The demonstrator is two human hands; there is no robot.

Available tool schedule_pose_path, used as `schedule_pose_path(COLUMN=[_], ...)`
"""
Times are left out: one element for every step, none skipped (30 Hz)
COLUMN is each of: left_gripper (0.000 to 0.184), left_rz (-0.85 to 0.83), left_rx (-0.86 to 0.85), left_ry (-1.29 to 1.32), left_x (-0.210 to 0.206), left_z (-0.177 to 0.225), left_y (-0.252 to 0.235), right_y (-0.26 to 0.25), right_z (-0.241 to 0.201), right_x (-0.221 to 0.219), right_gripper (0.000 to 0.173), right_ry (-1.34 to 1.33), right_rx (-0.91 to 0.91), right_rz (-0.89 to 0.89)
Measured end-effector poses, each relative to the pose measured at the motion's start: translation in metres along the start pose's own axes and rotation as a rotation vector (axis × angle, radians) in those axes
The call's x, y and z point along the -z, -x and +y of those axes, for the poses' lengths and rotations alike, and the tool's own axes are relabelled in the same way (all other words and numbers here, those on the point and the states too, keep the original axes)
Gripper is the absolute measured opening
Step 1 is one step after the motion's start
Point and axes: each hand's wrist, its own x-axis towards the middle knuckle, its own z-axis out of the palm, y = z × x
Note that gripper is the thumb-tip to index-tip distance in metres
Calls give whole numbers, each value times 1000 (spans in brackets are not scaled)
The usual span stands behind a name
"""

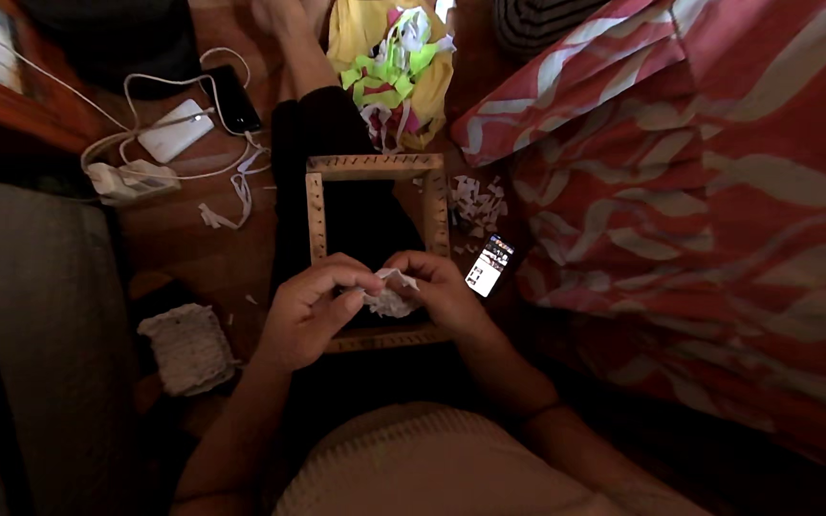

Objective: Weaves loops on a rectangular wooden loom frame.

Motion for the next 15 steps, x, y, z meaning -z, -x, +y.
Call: schedule_pose_path(left_gripper=[18,14,14,15,15,15,14,14,14,15,15,15,15,14,14], left_rz=[33,61,74,74,68,63,58,50,43,38,34,32,30,29,27], left_rx=[2,8,15,19,16,0,-24,-41,-52,-57,-60,-63,-70,-83,-95], left_ry=[-84,-141,-176,-211,-250,-299,-350,-396,-436,-467,-484,-491,-495,-496,-494], left_x=[-3,-6,-8,-9,-9,-9,-9,-9,-9,-9,-10,-10,-10,-9,-9], left_z=[0,1,0,0,-1,-3,-4,-5,-6,-6,-6,-7,-7,-7,-7], left_y=[0,0,1,1,1,2,2,1,1,1,1,1,1,1,1], right_y=[-1,-1,-2,-2,-2,-2,-2,-3,-3,-3,-3,-3,-3,-3,-2], right_z=[-1,-1,-2,-2,-1,0,1,1,1,2,3,3,3,3,2], right_x=[0,0,1,1,1,1,1,1,1,1,1,1,1,0,0], right_gripper=[9,11,12,12,12,11,11,10,11,13,15,17,18,18,18], right_ry=[-45,-90,-131,-163,-185,-197,-197,-194,-193,-190,-192,-189,-184,-179,-176], right_rx=[-49,-95,-129,-150,-156,-156,-155,-151,-141,-131,-121,-115,-112,-109,-104], right_rz=[-3,-7,-14,-22,-33,-42,-46,-43,-39,-35,-27,-17,-6,0,1])
